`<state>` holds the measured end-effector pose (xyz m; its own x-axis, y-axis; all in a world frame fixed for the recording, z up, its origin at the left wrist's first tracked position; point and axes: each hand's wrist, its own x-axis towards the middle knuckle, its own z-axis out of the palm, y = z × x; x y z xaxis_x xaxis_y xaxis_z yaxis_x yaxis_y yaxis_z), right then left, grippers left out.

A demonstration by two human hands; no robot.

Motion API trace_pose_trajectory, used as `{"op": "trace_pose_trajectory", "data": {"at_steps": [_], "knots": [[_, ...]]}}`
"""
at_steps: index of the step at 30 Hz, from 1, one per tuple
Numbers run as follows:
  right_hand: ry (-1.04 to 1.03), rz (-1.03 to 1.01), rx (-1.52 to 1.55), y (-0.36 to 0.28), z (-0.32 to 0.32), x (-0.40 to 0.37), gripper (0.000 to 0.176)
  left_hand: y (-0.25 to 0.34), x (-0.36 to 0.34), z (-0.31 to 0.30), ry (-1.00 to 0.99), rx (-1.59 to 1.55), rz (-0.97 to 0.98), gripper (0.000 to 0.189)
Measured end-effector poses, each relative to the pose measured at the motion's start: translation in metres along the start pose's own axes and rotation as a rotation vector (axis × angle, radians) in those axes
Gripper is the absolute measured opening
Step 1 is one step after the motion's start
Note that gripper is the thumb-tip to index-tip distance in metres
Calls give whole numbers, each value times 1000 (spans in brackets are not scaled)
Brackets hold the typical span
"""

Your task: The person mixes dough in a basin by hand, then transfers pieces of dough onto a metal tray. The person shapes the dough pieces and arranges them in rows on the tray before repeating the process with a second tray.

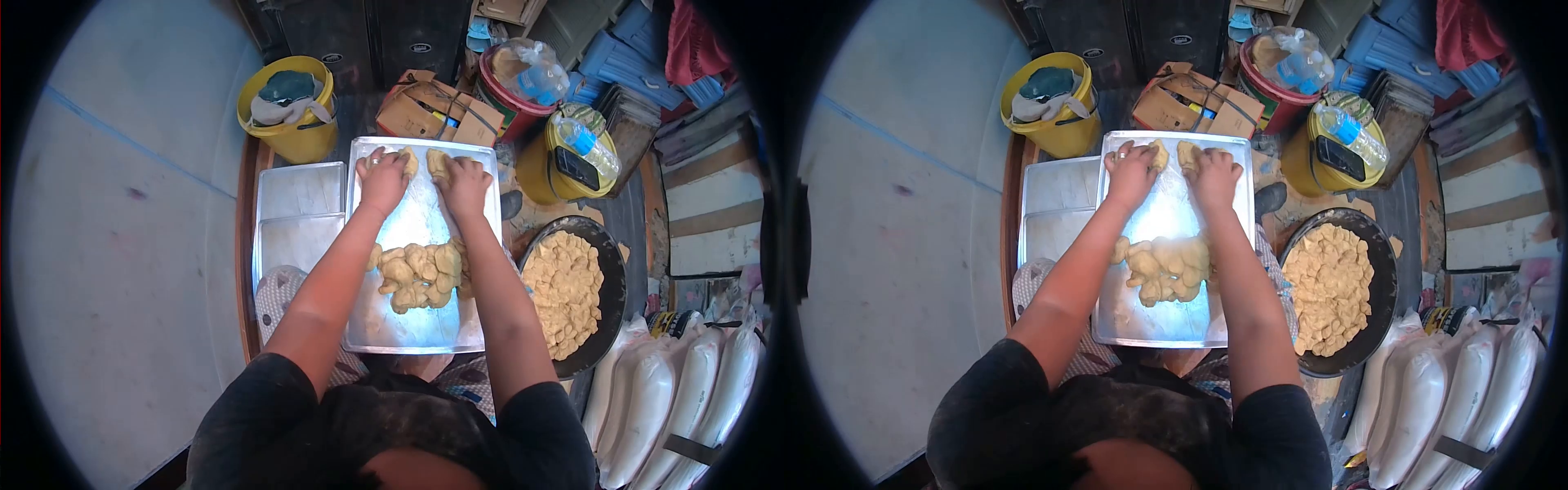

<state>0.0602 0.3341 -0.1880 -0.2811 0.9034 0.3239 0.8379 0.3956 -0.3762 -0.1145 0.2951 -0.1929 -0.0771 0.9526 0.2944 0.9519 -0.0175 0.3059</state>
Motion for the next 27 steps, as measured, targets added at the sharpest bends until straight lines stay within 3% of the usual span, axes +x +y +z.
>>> {"op": "trace_pose_trajectory", "data": {"at_steps": [4,6,10,12,14,15,17,18,20,22,24,25,26,27], "knots": [[127,207,-7,31,-3,-1,47,-1,4,6,3,-27,45,35],[39,265,318,46,5,6,50,-2,3,7,15,-31,50,36],[37,245,297,41,11,15,54,1,-2,0,141,4,95,40],[103,184,195,38,-2,3,57,11,-18,-32,25,-39,-18,41],[-80,117,172,23,-37,-22,53,13,-46,-60,-255,-144,-158,41],[-306,59,269,16,-47,-44,49,6,-65,-69,-426,-204,-183,41],[-653,-50,318,-3,-60,-73,42,-8,-111,-70,-583,-213,20,38],[-775,-99,266,-9,-64,-80,39,-12,-123,-71,-585,-215,20,38],[-691,-126,303,8,-47,-90,31,-18,-138,-74,-508,-455,-88,34],[-756,-4,603,18,-43,-79,22,-28,-134,-63,-484,-459,-99,36],[-536,140,726,11,-37,-59,16,-34,-122,-46,-184,-703,-326,35],[-464,312,858,8,-22,-50,17,-26,-108,-48,-66,-741,-383,35],[-381,361,871,0,-13,-37,19,-17,-91,-48,53,-778,-437,35],[-250,268,761,-6,2,-30,24,-19,-79,-40,59,-777,-434,35]]}}
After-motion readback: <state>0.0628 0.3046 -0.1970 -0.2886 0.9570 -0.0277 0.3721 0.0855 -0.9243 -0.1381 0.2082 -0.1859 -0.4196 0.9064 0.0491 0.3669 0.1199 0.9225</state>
